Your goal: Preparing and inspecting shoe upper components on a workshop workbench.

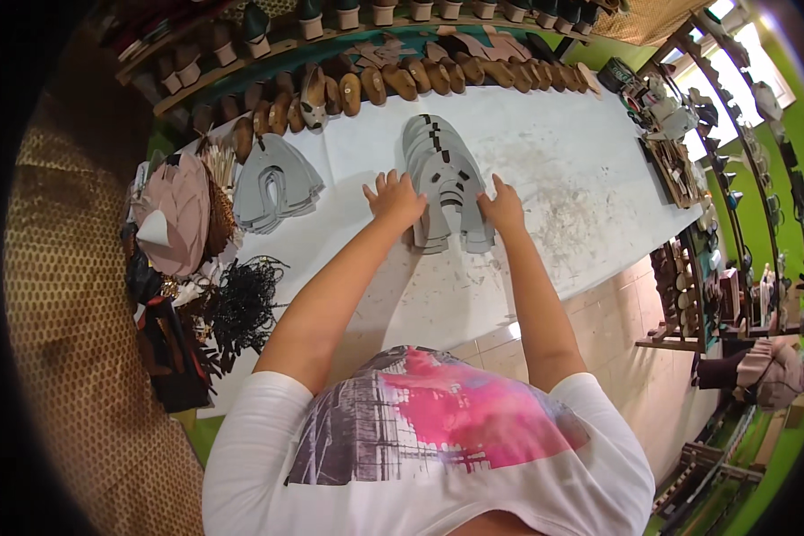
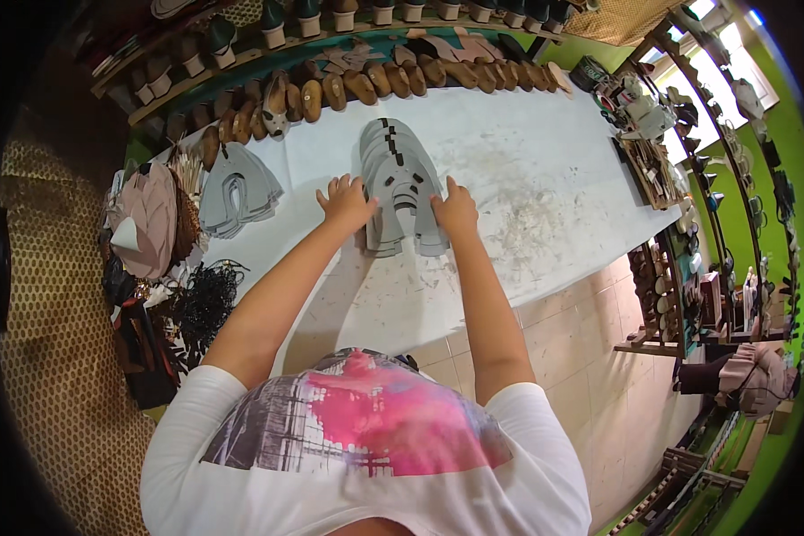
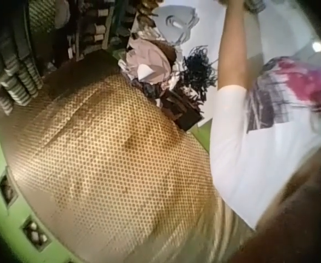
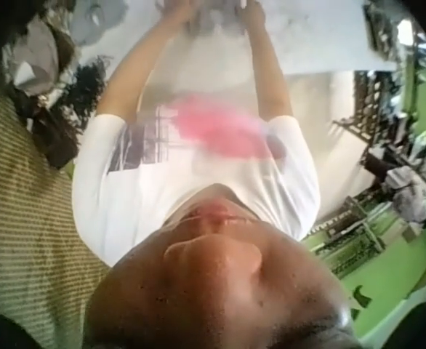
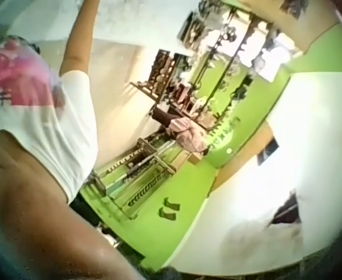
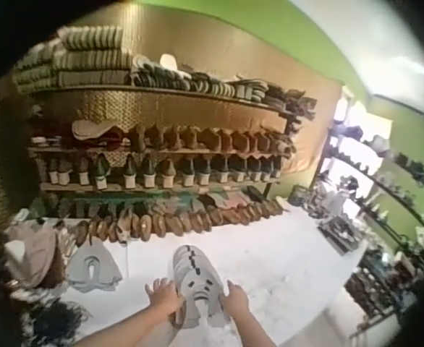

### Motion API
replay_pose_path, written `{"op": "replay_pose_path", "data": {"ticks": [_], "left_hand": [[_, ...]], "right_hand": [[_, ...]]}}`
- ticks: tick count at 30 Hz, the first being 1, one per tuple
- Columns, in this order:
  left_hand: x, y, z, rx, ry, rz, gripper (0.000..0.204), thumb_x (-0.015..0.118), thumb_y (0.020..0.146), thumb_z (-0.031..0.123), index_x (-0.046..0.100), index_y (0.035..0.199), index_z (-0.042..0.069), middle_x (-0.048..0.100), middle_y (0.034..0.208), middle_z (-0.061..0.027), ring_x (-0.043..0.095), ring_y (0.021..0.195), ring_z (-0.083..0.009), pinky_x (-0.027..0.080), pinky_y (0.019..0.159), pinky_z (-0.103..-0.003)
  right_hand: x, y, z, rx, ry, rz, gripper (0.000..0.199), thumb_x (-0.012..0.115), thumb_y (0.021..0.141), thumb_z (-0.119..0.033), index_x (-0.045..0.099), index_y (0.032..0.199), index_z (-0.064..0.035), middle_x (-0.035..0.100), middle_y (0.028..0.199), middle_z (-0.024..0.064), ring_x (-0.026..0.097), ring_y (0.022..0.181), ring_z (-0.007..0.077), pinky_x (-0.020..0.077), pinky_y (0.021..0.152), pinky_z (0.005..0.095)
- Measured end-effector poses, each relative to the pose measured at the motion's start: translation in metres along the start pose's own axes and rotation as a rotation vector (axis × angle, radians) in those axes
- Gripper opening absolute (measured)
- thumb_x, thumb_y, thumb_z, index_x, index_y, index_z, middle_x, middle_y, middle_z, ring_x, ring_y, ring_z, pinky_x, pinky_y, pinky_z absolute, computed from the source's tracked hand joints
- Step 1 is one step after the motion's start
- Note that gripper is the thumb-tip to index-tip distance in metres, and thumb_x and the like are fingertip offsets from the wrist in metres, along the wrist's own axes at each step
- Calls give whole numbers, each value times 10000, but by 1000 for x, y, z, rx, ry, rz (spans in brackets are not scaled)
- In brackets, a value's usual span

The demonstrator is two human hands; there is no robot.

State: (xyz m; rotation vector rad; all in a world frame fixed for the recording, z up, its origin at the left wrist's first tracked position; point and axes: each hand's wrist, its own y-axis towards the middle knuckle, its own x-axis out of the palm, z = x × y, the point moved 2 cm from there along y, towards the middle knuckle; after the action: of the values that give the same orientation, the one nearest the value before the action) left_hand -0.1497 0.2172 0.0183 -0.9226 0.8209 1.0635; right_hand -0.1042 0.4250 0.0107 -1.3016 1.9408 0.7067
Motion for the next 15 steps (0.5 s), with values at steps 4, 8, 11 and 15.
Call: {"op": "replay_pose_path", "data": {"ticks": [4,8,11,15], "left_hand": [[20,-12,-9,208,149,214,629,591,799,379,328,1359,265,252,1429,-121,232,1309,-330,118,1013,-623],[23,-18,-1,404,188,230,636,571,819,389,299,1382,271,214,1451,-119,206,1324,-341,70,1033,-607],[25,-6,0,396,206,251,617,539,829,432,307,1380,278,211,1456,-118,193,1331,-344,56,1040,-600],[25,11,-2,311,281,219,598,464,848,504,317,1381,275,210,1461,-119,185,1336,-344,35,1045,-593]], "right_hand": [[17,-13,-8,-239,-200,111,490,595,805,-262,492,1251,-86,518,1212,166,511,1087,327,423,865,407],[31,-19,-18,-377,-388,176,511,563,831,-335,468,1280,-110,418,1352,112,407,1218,322,314,985,468],[38,-13,-21,-368,-446,193,524,502,866,-394,428,1313,-131,355,1405,76,332,1280,313,235,1021,514],[46,4,-14,-315,-405,21,541,436,892,-443,393,1336,-136,348,1411,69,295,1302,322,218,1026,533]]}}
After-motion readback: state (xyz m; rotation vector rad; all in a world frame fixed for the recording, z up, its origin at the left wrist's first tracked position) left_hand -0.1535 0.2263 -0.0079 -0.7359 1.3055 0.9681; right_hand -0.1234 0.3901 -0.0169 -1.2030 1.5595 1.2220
